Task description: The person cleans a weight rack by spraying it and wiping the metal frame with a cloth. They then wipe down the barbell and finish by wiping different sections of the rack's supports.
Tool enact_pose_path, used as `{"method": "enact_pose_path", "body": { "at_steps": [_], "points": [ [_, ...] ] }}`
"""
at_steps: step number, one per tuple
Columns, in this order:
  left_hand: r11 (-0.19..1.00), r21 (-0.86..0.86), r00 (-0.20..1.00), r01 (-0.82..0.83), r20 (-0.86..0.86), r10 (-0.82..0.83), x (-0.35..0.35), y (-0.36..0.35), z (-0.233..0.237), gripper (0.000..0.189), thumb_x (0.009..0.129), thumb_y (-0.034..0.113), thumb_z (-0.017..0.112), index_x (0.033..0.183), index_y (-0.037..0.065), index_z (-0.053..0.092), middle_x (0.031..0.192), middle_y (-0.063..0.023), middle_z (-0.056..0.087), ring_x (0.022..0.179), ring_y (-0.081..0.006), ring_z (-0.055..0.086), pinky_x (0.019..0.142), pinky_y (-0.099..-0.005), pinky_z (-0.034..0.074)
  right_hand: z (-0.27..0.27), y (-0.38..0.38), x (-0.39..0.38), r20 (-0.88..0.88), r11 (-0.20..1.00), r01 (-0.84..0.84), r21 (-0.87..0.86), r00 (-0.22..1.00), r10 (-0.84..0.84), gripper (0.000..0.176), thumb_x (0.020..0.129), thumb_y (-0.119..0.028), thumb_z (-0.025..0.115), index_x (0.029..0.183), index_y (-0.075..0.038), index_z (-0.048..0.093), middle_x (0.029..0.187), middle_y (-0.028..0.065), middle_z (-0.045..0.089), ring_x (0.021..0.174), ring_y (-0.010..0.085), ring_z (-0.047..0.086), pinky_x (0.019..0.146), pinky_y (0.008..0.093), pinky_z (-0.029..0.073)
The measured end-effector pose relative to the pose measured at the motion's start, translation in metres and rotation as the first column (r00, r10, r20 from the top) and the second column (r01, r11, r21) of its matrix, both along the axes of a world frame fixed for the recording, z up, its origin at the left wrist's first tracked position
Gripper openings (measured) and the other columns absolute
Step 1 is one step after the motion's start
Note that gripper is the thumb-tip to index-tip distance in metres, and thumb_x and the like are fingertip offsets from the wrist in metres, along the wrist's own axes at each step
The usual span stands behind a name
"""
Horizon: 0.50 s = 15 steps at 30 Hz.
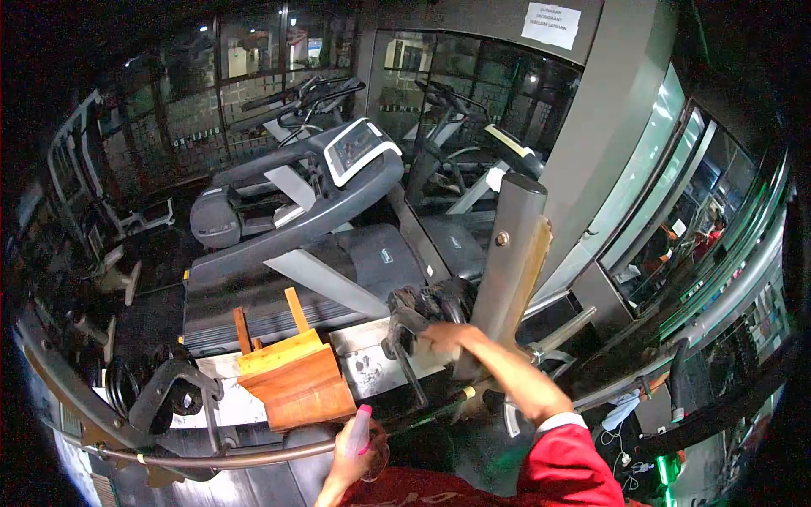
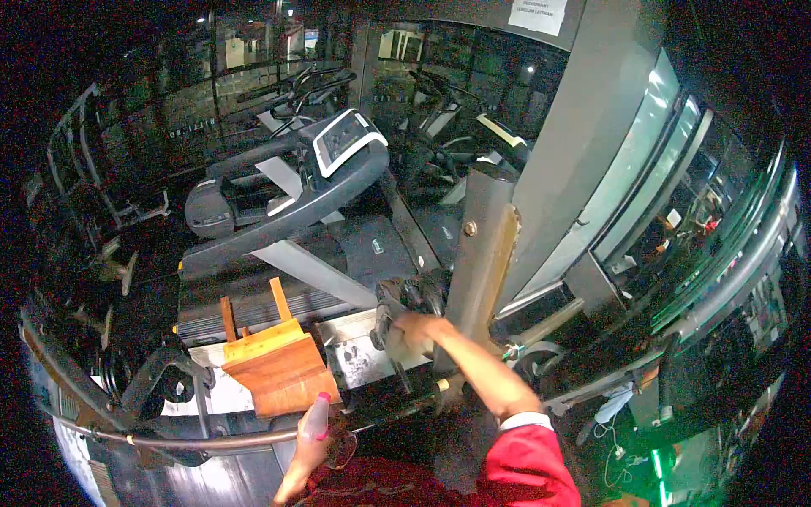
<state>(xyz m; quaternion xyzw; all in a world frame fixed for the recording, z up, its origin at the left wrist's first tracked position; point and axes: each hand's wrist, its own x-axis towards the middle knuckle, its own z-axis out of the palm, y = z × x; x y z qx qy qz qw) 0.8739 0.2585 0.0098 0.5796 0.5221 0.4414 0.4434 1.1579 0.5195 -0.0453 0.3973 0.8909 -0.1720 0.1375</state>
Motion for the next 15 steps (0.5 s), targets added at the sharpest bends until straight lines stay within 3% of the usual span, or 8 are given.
{"method": "enact_pose_path", "body": {
  "at_steps": [1,4,6,7,8,10,11,15],
  "points": [
    [1.0,-0.003,1.0,0.007,0.0,-0.007,0.001,0.002,0.003,0.026,0.073,0.01,0.075,0.092,0.003,0.059,0.084,-0.0103,0.061,0.077,-0.0258,0.061,0.07,-0.0353,0.049,0.069,-0.008,-0.021,0.045,0.977,0.126,-0.172,0.992,-0.12,0.048,0.07,-0.007,0.055,0.118,-0.014,0.058,0.102,0.0149,0.066,0.091,0.033,0.064,0.074,0.0417,0.052],
    [0.993,0.113,0.999,0.042,0.008,-0.043,0.006,0.007,0.002,0.023,0.073,0.007,0.073,0.091,0.003,0.059,0.085,-0.0103,0.062,0.077,-0.0258,0.061,0.07,-0.0358,0.049,0.184,-0.026,-0.04,-0.099,0.893,0.06,0.447,0.995,-0.017,0.034,0.072,-0.003,0.056,0.102,-0.016,0.063,0.097,0.0103,0.066,0.087,0.0283,0.065,0.071,0.0404,0.054],
    [0.986,-0.154,0.959,0.07,0.282,-0.024,0.009,0.011,-0.019,0.023,0.073,0.004,0.07,0.093,0.002,0.058,0.085,-0.0097,0.062,0.077,-0.0243,0.062,0.071,-0.0343,0.049,0.255,-0.04,-0.046,-0.355,0.727,0.174,0.664,0.929,0.102,0.024,0.081,-0.008,0.056,0.101,-0.017,0.063,0.096,0.0072,0.063,0.088,0.0232,0.061,0.076,0.0356,0.053],
    [0.985,-0.155,0.959,0.075,0.283,-0.028,0.01,0.012,-0.005,0.023,0.073,0.004,0.07,0.093,0.002,0.058,0.085,-0.0097,0.062,0.077,-0.0243,0.062,0.071,-0.0343,0.049,0.272,-0.037,-0.046,-0.818,0.888,0.382,0.255,0.575,-0.012,0.025,0.075,-0.004,0.06,0.098,-0.015,0.063,0.098,0.0069,0.06,0.086,0.0252,0.061,0.078,0.0354,0.052],
    [0.993,-0.098,0.983,0.07,0.179,-0.052,0.011,0.014,0.021,0.023,0.073,0.003,0.069,0.093,0.002,0.058,0.084,-0.0094,0.062,0.077,-0.0234,0.062,0.071,-0.0336,0.049,0.314,-0.053,-0.043,-0.59,0.723,0.247,0.645,0.763,0.265,0.038,0.063,-0.001,0.067,0.098,-0.013,0.061,0.1,0.0064,0.059,0.093,0.0268,0.059,0.083,0.0363,0.051],
    [0.996,-0.046,0.995,0.077,0.07,-0.073,0.011,0.015,0.034,0.024,0.073,0.001,0.069,0.094,0.002,0.058,0.084,-0.0092,0.062,0.077,-0.0224,0.062,0.071,-0.0329,0.049,0.334,-0.035,-0.014,-0.095,0.282,0.027,0.959,0.968,0.231,0.047,0.05,-0.001,0.071,0.095,-0.014,0.062,0.102,0.0039,0.058,0.108,0.0285,0.052,0.094,0.0377,0.044],
    [0.997,0.012,0.997,0.075,0.035,-0.076,0.01,0.015,0.033,0.024,0.073,0.001,0.069,0.094,0.002,0.057,0.084,-0.0089,0.062,0.077,-0.0217,0.061,0.072,-0.0323,0.049,0.341,-0.039,-0.008,-0.092,0.382,0.059,0.922,0.993,0.068,0.04,0.054,-0.002,0.069,0.091,-0.012,0.062,0.105,0.004,0.059,0.113,0.0284,0.051,0.101,0.0384,0.039],
    [0.998,-0.029,0.991,0.058,0.125,-0.053,0.009,0.016,0.012,0.026,0.073,0.003,0.07,0.095,0.002,0.057,0.084,-0.0092,0.06,0.077,-0.0214,0.061,0.071,-0.0319,0.048,0.305,-0.019,0.038,-0.011,0.238,0.019,0.971,0.999,-0.033,0.025,0.066,-0.006,0.061,0.092,-0.009,0.063,0.104,0.006,0.063,0.122,0.027,0.046,0.107,0.0437,0.031]
  ]
}}
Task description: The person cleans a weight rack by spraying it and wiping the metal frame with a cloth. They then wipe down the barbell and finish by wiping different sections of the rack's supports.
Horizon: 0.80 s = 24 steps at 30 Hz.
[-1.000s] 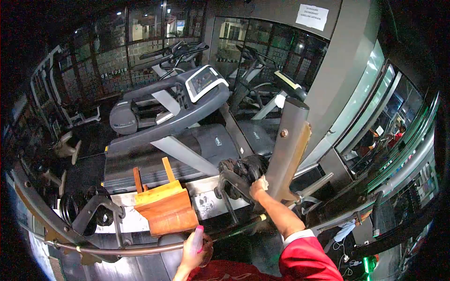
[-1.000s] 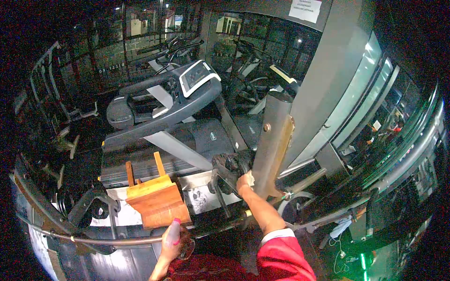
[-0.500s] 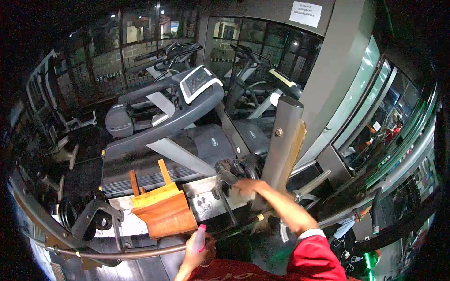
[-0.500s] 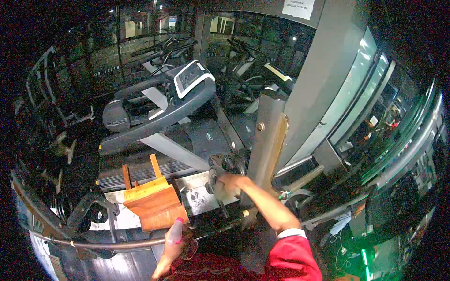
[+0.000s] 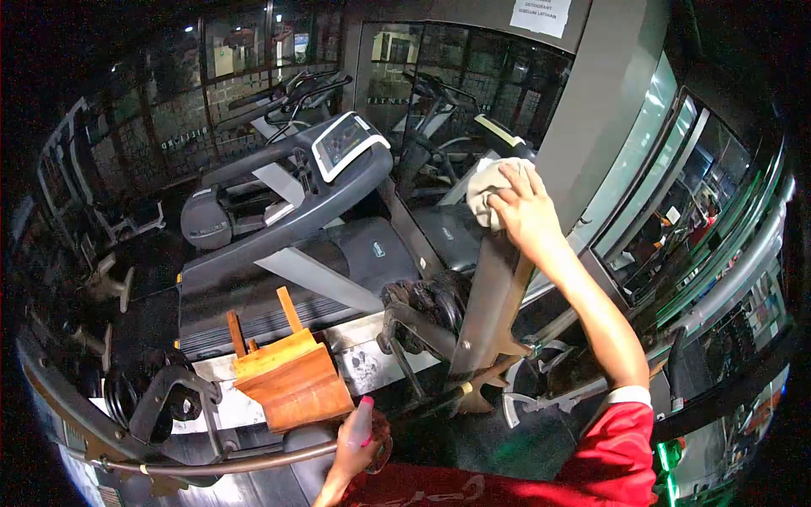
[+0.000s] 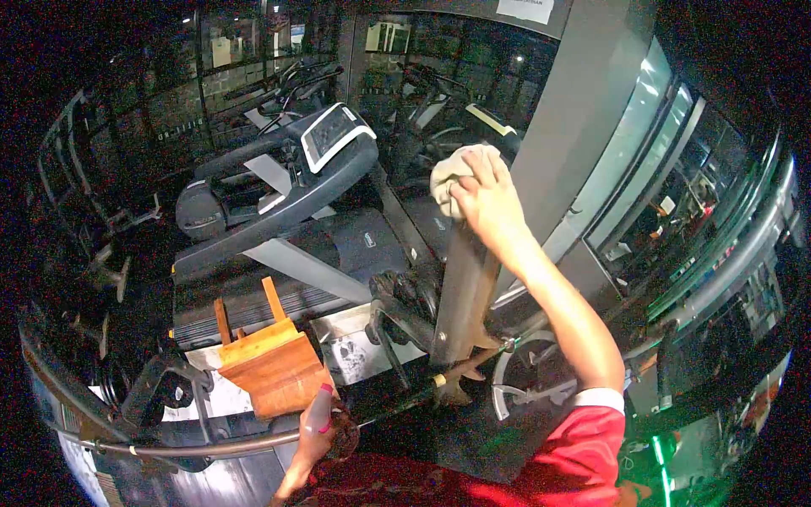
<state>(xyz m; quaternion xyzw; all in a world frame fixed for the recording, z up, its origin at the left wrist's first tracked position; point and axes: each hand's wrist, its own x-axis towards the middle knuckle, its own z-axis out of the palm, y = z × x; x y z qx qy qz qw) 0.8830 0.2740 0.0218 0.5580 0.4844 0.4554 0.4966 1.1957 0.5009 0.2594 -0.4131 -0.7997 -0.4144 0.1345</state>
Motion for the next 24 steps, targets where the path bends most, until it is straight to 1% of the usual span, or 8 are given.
{"method": "enact_pose_path", "body": {
  "at_steps": [7,9,12,14,16,18,20,24],
  "points": [
    [0.998,-0.058,0.999,-0.021,0.026,0.023,-0.008,0.0,-0.008,0.026,0.074,0.003,0.068,0.097,0.003,0.056,0.083,-0.0095,0.058,0.075,-0.0214,0.06,0.069,-0.0323,0.048,-0.035,-0.046,-0.005,0.001,0.992,0.13,0.002,0.992,-0.13,0.021,0.077,-0.013,0.054,0.093,-0.003,0.063,0.099,0.0173,0.065,0.118,0.0305,0.051,0.103,0.0459,0.035],
    [0.999,0.035,0.983,-0.036,-0.177,0.041,-0.009,0.002,0.008,0.026,0.074,0.002,0.068,0.096,0.003,0.056,0.083,-0.0092,0.059,0.076,-0.0209,0.06,0.069,-0.0323,0.048,-0.043,-0.067,-0.008,-0.008,0.987,0.158,0.005,0.987,-0.158,0.022,0.077,-0.012,0.054,0.095,-0.003,0.063,0.096,0.0182,0.066,0.114,0.0308,0.055,0.102,0.0462,0.037],
    [1.0,0.002,0.998,-0.022,-0.059,0.022,-0.009,0.004,0.011,0.028,0.072,0.0,0.069,0.096,0.003,0.056,0.084,-0.0088,0.059,0.076,-0.0209,0.061,0.069,-0.0325,0.049,-0.027,-0.094,-0.007,0.036,0.88,0.392,-0.269,0.917,-0.397,0.028,0.075,-0.012,0.058,0.102,-0.004,0.061,0.092,0.0185,0.066,0.103,0.0307,0.061,0.095,0.045,0.042],
    [0.999,0.022,0.998,0.031,-0.06,-0.029,-0.009,0.006,0.008,0.028,0.071,0.0,0.069,0.096,0.003,0.056,0.085,-0.0083,0.059,0.077,-0.0199,0.061,0.07,-0.0319,0.049,0.013,-0.106,-0.024,0.142,0.514,0.553,-0.656,0.759,-0.636,0.03,0.073,-0.014,0.059,0.101,-0.004,0.059,0.082,0.0212,0.066,0.086,0.0338,0.066,0.08,0.046,0.05],
    [0.996,0.047,0.995,0.081,-0.063,-0.078,-0.008,0.01,0.003,0.028,0.071,-0.001,0.069,0.096,0.003,0.057,0.085,-0.0078,0.06,0.077,-0.019,0.061,0.07,-0.0312,0.049,0.033,-0.106,-0.014,0.017,0.635,0.362,-0.682,0.876,-0.482,0.025,0.077,-0.013,0.054,0.1,-0.005,0.057,0.077,0.0196,0.065,0.076,0.0384,0.065,0.073,0.0471,0.052],
    [0.992,0.067,0.986,0.105,-0.136,-0.096,-0.004,0.012,0.0,0.027,0.072,-0.001,0.069,0.096,0.003,0.057,0.085,-0.0074,0.06,0.078,-0.018,0.06,0.071,-0.0306,0.049,0.048,-0.102,-0.018,-0.293,0.777,0.168,-0.607,0.861,-0.416,0.028,0.076,-0.006,0.054,0.104,-0.006,0.057,0.084,0.0155,0.066,0.08,0.038,0.064,0.076,0.046,0.051],
    [0.99,0.079,0.987,0.117,-0.123,-0.107,-0.003,0.012,0.01,0.026,0.073,0.0,0.069,0.096,0.004,0.057,0.085,-0.0075,0.06,0.078,-0.0183,0.06,0.072,-0.0307,0.048,0.05,-0.083,-0.016,-0.417,0.988,-0.099,-0.12,0.908,0.04,0.036,0.071,-0.001,0.058,0.106,-0.009,0.058,0.095,0.0122,0.064,0.092,0.0348,0.062,0.081,0.0425,0.05],
    [0.99,-0.034,0.989,0.135,-0.062,-0.137,0.004,0.009,0.019,0.026,0.074,0.002,0.07,0.097,0.003,0.057,0.085,-0.0081,0.06,0.078,-0.0193,0.06,0.072,-0.0313,0.048,0.049,-0.038,-0.023,-0.193,0.998,-0.031,0.056,0.98,0.042,0.04,0.065,-0.004,0.064,0.104,-0.012,0.061,0.106,0.0057,0.062,0.111,0.0277,0.054,0.093,0.037,0.045]
  ]
}}
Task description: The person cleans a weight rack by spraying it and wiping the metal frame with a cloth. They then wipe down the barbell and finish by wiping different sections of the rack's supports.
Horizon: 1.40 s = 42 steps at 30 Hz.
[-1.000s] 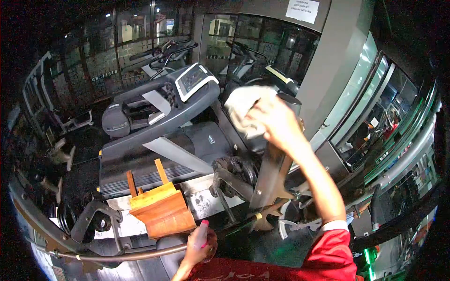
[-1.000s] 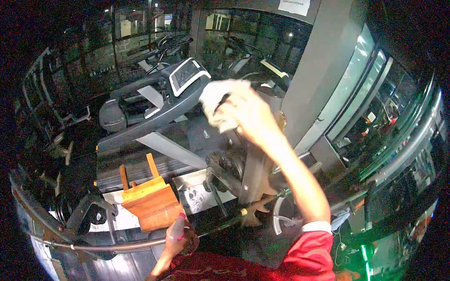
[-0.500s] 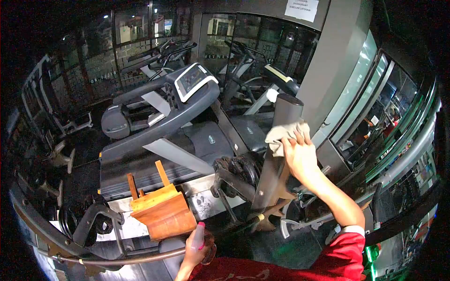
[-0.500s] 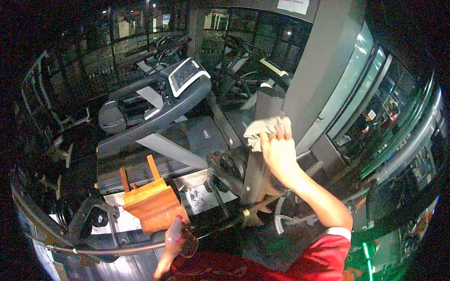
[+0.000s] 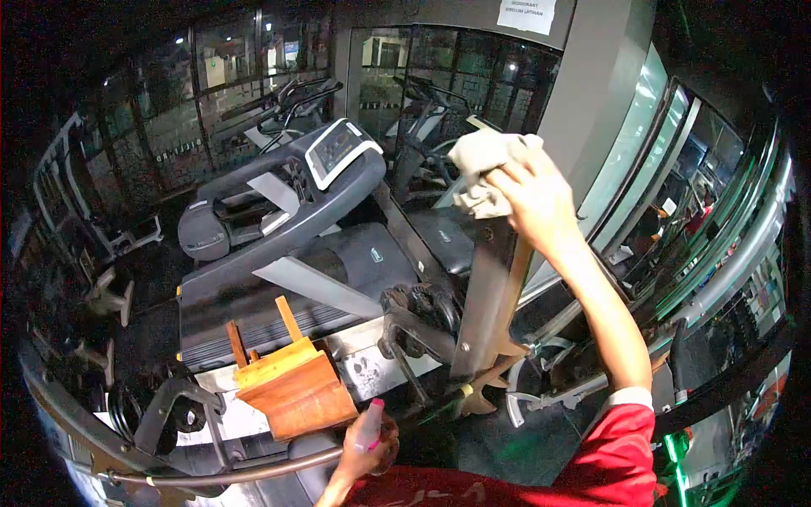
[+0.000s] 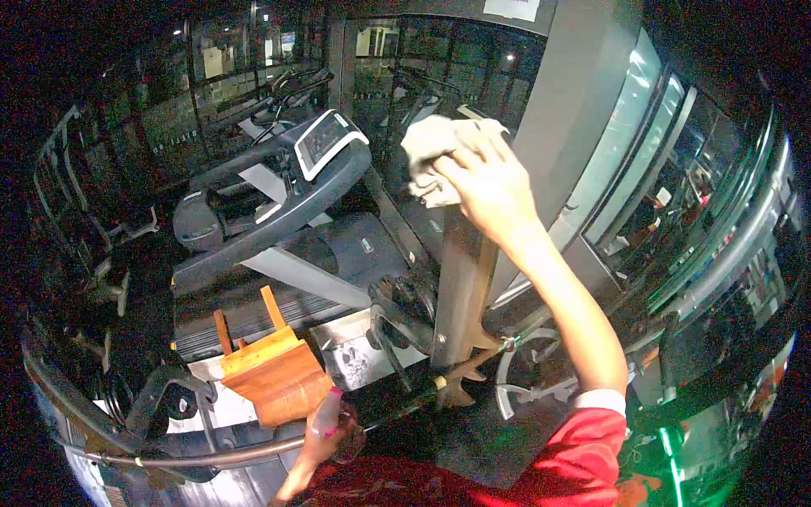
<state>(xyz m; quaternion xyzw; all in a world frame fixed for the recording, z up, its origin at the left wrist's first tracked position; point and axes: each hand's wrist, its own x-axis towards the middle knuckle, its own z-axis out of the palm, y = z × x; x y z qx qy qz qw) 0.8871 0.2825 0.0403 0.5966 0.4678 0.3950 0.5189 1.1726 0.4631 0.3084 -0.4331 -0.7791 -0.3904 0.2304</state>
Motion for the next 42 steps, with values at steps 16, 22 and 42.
{"method": "enact_pose_path", "body": {
  "at_steps": [16,22,42],
  "points": [
    [0.99,0.115,0.989,-0.077,-0.116,0.09,-0.009,-0.007,-0.021,0.032,0.074,0.005,0.07,0.102,0.002,0.055,0.085,-0.0114,0.06,0.075,-0.0241,0.059,0.069,-0.0329,0.048,-0.117,-0.001,0.002,0.116,0.964,0.263,0.025,0.957,-0.264,0.024,0.077,-0.015,0.052,0.093,0.001,0.061,0.1,0.0211,0.063,0.122,0.0346,0.045,0.103,0.0477,0.033],
    [0.987,0.093,0.977,-0.129,-0.156,0.143,-0.016,-0.003,-0.01,0.029,0.075,0.004,0.07,0.099,0.002,0.055,0.085,-0.0095,0.06,0.077,-0.0196,0.059,0.07,-0.0309,0.048,-0.095,-0.057,-0.012,0.308,0.489,0.495,-0.718,0.857,-0.414,0.029,0.076,-0.017,0.057,0.103,-0.006,0.06,0.088,0.0184,0.068,0.088,0.0317,0.067,0.081,0.041,0.049],
    [0.991,-0.013,0.98,-0.13,0.148,0.13,0.001,0.007,-0.018,0.02,0.079,0.0,0.066,0.096,0.0,0.058,0.086,-0.005,0.062,0.08,-0.0139,0.058,0.074,-0.0284,0.048,-0.11,0.062,0.007,0.231,0.982,0.186,0.035,0.955,-0.189,0.021,0.077,-0.017,0.055,0.08,-0.001,0.068,0.1,0.0142,0.067,0.121,0.0281,0.048,0.109,0.0416,0.028]
  ]
}}
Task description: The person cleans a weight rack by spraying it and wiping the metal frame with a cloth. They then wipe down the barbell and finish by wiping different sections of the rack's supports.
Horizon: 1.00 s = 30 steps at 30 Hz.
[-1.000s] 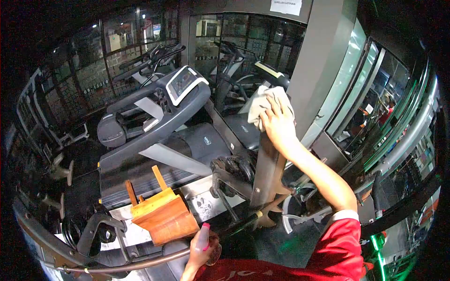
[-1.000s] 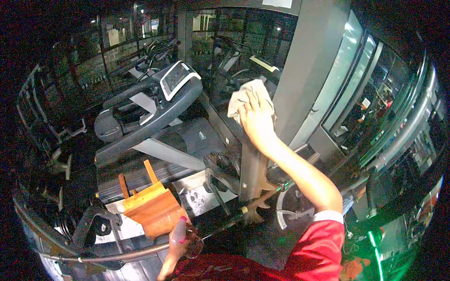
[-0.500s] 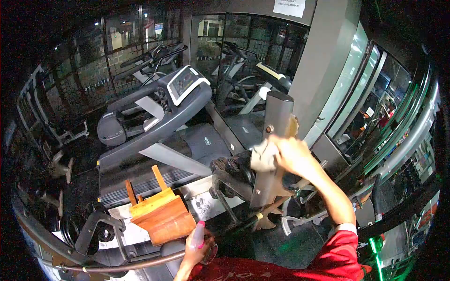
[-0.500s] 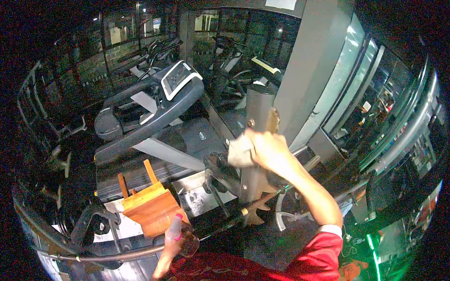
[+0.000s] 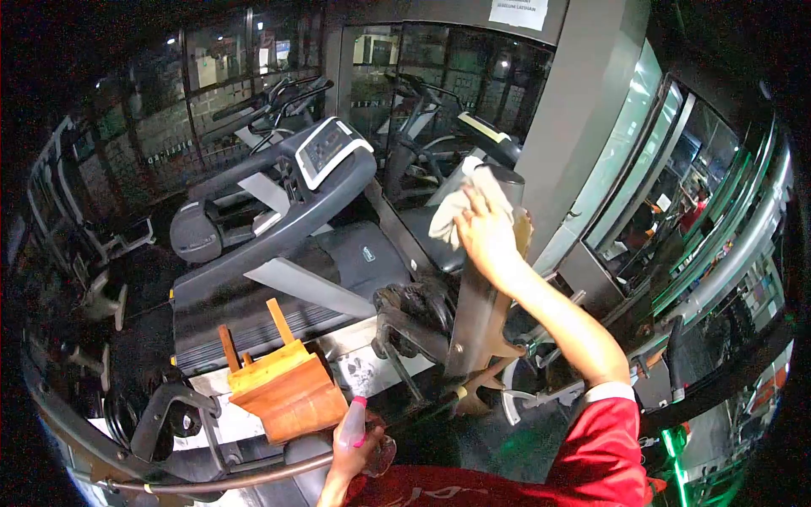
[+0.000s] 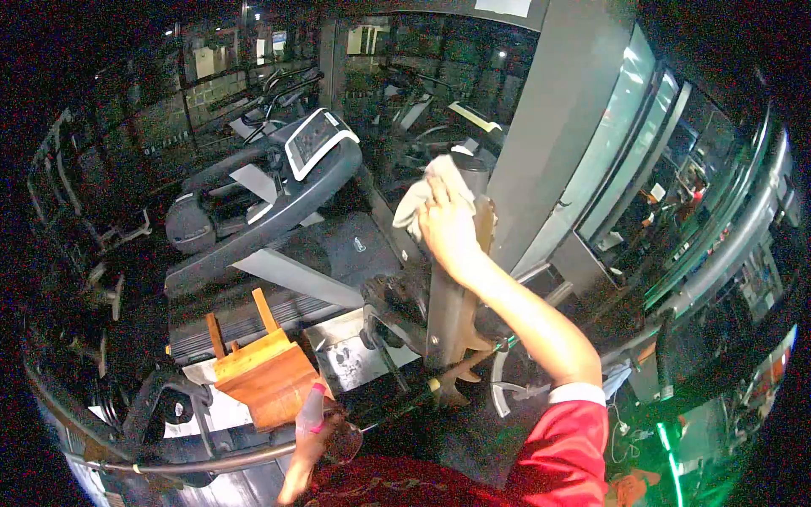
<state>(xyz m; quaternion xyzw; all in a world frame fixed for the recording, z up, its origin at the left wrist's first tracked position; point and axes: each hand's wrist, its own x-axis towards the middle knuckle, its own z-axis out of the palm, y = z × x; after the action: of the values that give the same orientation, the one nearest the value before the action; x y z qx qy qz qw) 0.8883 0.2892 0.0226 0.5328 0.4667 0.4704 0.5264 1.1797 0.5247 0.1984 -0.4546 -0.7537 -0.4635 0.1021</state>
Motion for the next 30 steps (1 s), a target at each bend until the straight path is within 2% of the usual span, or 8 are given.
{"method": "enact_pose_path", "body": {
  "at_steps": [1,8,11,16,18,19,23,30],
  "points": [
    [1.0,0.002,1.0,0.004,0.004,-0.004,0.001,0.002,0.004,0.02,0.079,0.0,0.066,0.096,0.0,0.058,0.086,-0.005,0.062,0.08,-0.0139,0.058,0.074,-0.0284,0.048,-0.008,-0.004,-0.002,-0.007,0.992,0.061,-0.11,0.998,-0.062,0.024,0.078,-0.018,0.053,0.083,0.0,0.068,0.104,0.0153,0.066,0.122,0.0288,0.047,0.109,0.0422,0.028],
    [0.998,0.054,0.998,-0.039,-0.048,0.041,0.0,0.005,0.006,0.019,0.075,-0.003,0.065,0.093,0.001,0.059,0.083,-0.0055,0.062,0.08,-0.0152,0.058,0.075,-0.0295,0.047,-0.012,-0.009,-0.027,0.163,0.967,0.254,-0.03,0.955,-0.246,0.026,0.082,-0.018,0.051,0.092,-0.001,0.068,0.096,0.0138,0.066,0.113,0.0334,0.051,0.112,0.05,0.017],
    [0.995,0.088,0.999,-0.048,-0.015,0.05,-0.002,0.007,0.006,0.019,0.075,-0.004,0.064,0.093,0.001,0.059,0.082,-0.0056,0.062,0.079,-0.0149,0.059,0.074,-0.0293,0.048,-0.016,0.001,-0.037,0.481,0.81,0.561,-0.168,0.764,-0.43,0.027,0.086,-0.016,0.047,0.095,0.0,0.067,0.082,0.0119,0.065,0.091,0.0323,0.056,0.11,0.0592,0.013],
    [0.996,0.031,0.992,-0.079,0.099,0.075,-0.009,0.007,0.012,0.019,0.076,-0.005,0.063,0.093,0.0,0.058,0.081,-0.0058,0.061,0.076,-0.0133,0.058,0.07,-0.0267,0.048,-0.068,0.018,-0.028,0.448,0.834,0.521,-0.184,0.799,-0.4,0.029,0.088,-0.017,0.045,0.092,0.002,0.067,0.075,0.0149,0.062,0.083,0.0339,0.058,0.108,0.064,0.012],
    [0.984,0.141,0.993,-0.112,-0.015,0.115,-0.012,0.007,0.022,0.018,0.076,-0.006,0.061,0.093,0.0,0.057,0.08,-0.0051,0.06,0.074,-0.0122,0.057,0.068,-0.025,0.047,-0.067,0.001,-0.038,0.489,0.761,0.586,-0.279,0.768,-0.413,0.032,0.09,-0.019,0.043,0.094,0.004,0.066,0.073,0.0169,0.06,0.085,0.0349,0.058,0.109,0.0618,0.012],
    [0.984,0.14,0.993,-0.114,-0.017,0.118,-0.014,0.007,0.021,0.018,0.076,-0.006,0.061,0.093,0.0,0.057,0.08,-0.0051,0.06,0.074,-0.0122,0.057,0.068,-0.025,0.047,-0.089,0.01,-0.03,0.468,0.7,0.614,-0.364,0.771,-0.432,0.037,0.09,-0.025,0.043,0.097,0.004,0.067,0.088,0.0205,0.064,0.102,0.0382,0.056,0.11,0.0586,0.013],
    [0.987,0.079,0.989,-0.14,0.06,0.135,-0.015,0.007,0.019,0.017,0.077,-0.006,0.06,0.093,0.0,0.056,0.081,-0.0043,0.059,0.072,-0.0116,0.057,0.067,-0.025,0.047,-0.115,-0.026,-0.028,0.544,0.732,0.608,-0.307,0.743,-0.389,0.036,0.087,-0.028,0.045,0.104,-0.008,0.069,0.117,0.013,0.062,0.127,0.0357,0.042,0.111,0.0565,0.011],
    [0.996,0.062,0.994,-0.064,0.093,0.058,-0.013,0.006,0.011,0.02,0.077,-0.004,0.063,0.096,0.0,0.057,0.084,-0.0043,0.06,0.076,-0.011,0.057,0.07,-0.0247,0.047,-0.169,-0.079,-0.005,0.358,0.712,0.454,-0.536,0.886,-0.295,0.039,0.084,-0.027,0.047,0.11,-0.003,0.065,0.131,0.0188,0.051,0.129,0.0314,0.04,0.112,0.0451,0.018]
  ]
}}
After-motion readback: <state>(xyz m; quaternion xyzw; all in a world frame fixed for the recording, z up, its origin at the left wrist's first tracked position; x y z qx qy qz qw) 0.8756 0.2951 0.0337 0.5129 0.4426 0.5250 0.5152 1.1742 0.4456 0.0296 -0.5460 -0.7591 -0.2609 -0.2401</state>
